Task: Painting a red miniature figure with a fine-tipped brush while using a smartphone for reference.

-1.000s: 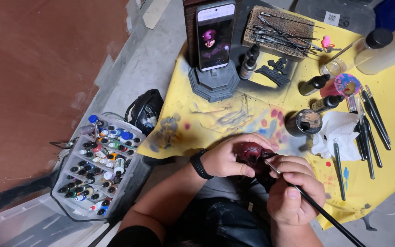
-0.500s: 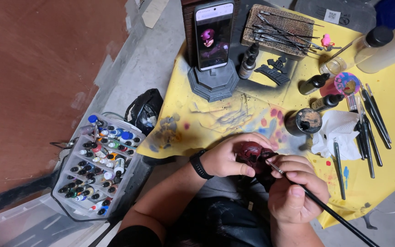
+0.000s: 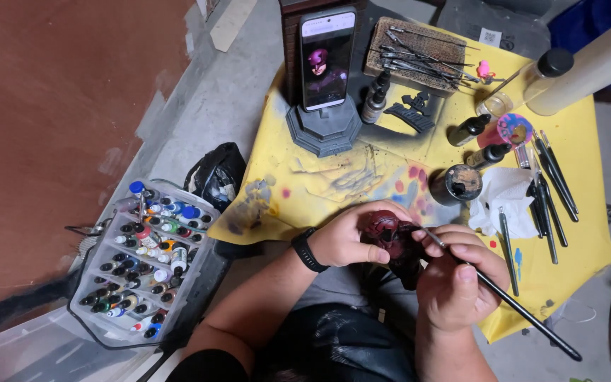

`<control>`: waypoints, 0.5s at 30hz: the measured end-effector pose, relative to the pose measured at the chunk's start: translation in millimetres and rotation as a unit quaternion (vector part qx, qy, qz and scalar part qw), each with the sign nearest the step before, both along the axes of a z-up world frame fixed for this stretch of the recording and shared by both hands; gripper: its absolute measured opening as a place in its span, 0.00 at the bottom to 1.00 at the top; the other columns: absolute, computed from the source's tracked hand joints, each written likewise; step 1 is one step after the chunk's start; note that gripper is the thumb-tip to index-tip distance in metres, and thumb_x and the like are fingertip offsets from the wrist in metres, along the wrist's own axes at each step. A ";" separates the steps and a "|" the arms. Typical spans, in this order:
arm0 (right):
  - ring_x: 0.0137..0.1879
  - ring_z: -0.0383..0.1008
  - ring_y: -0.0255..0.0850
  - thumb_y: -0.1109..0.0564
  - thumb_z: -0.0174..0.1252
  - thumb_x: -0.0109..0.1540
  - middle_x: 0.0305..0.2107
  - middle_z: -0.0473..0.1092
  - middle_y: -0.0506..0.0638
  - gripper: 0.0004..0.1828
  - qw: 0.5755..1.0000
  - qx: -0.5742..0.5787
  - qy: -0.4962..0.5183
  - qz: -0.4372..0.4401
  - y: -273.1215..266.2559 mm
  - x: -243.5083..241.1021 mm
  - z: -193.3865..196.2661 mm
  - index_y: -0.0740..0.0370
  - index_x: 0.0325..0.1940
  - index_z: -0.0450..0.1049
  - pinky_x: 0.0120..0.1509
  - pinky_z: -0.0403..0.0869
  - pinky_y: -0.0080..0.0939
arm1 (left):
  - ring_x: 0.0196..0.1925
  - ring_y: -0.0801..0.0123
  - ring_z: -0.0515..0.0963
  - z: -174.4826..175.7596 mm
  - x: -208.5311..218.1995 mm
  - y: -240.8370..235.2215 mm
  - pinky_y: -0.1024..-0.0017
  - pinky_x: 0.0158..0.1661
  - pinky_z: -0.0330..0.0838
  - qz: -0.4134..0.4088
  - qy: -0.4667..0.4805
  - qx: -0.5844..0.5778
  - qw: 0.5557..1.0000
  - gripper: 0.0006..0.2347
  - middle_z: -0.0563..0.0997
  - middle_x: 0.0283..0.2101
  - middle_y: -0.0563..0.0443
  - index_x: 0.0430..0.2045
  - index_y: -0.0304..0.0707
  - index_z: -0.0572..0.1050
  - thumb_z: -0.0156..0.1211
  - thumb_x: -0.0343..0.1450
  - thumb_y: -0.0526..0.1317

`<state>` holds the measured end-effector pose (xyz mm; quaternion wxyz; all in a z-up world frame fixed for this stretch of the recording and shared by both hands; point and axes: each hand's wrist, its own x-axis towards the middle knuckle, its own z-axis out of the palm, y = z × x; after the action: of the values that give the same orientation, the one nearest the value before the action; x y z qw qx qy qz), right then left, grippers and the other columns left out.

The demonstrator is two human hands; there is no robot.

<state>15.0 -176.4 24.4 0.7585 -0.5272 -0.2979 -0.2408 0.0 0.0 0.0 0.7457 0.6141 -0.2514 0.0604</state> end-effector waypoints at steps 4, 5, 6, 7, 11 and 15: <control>0.41 0.73 0.53 0.49 0.52 0.73 0.34 0.69 0.64 0.14 0.999 -0.018 -0.035 0.016 -11.9 11.8 0.9 0.63 0.50 0.70 0.49 0.84 0.57 | 0.59 0.63 0.76 -5.2 -7.2 6.3 0.65 0.65 0.67 -0.001 -0.021 -0.028 0.999 0.24 0.76 0.55 0.47 0.54 0.38 0.71 0.68 0.68 0.50; 0.43 0.74 0.54 0.52 0.50 0.73 0.36 0.70 0.65 0.12 0.998 -0.018 -0.045 0.050 -15.8 17.9 -0.4 0.62 0.54 0.70 0.54 0.84 0.59 | 0.60 0.61 0.76 -8.5 -10.7 10.5 0.63 0.66 0.67 0.011 -0.024 -0.043 0.999 0.23 0.76 0.55 0.46 0.54 0.37 0.71 0.69 0.68 0.48; 0.45 0.76 0.55 0.55 0.49 0.74 0.38 0.71 0.67 0.11 0.995 -0.018 -0.054 0.083 -19.4 24.4 -1.7 0.62 0.58 0.70 0.60 0.84 0.61 | 0.60 0.59 0.75 -12.1 -13.6 15.1 0.61 0.67 0.67 0.023 -0.026 -0.058 0.998 0.23 0.77 0.55 0.45 0.53 0.37 0.72 0.69 0.68 0.47; 0.45 0.76 0.55 0.55 0.49 0.74 0.38 0.71 0.67 0.11 0.995 -0.019 -0.057 0.083 -12.8 35.9 -1.3 0.62 0.58 0.70 0.60 0.84 0.61 | 0.60 0.59 0.75 -19.4 -12.7 17.6 0.61 0.67 0.67 0.023 -0.029 -0.060 0.998 0.23 0.77 0.55 0.45 0.53 0.37 0.72 0.69 0.68 0.47; 0.47 0.79 0.71 0.62 0.44 0.73 0.36 0.72 0.76 0.08 0.978 -0.076 -0.182 0.070 26.8 67.2 8.2 0.73 0.51 0.64 0.57 0.78 0.70 | 0.57 0.45 0.74 -38.6 -19.7 39.8 0.53 0.58 0.68 0.025 -0.080 -0.249 0.965 0.28 0.75 0.51 0.26 0.51 0.18 0.70 0.75 0.63 0.40; 0.62 0.76 0.69 0.62 0.48 0.73 0.53 0.73 0.72 0.06 0.945 -0.180 -0.246 0.121 83.2 96.2 9.5 0.69 0.51 0.61 0.65 0.73 0.63 | 0.54 0.43 0.76 -46.5 -29.2 88.5 0.53 0.54 0.72 0.042 -0.062 -0.313 0.947 0.32 0.73 0.50 0.23 0.50 0.18 0.67 0.76 0.59 0.44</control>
<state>111.2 -93.3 33.9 0.5775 -0.5397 -0.5748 -0.2117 -29.2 88.5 -46.5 0.8801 0.3547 -0.2393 0.2055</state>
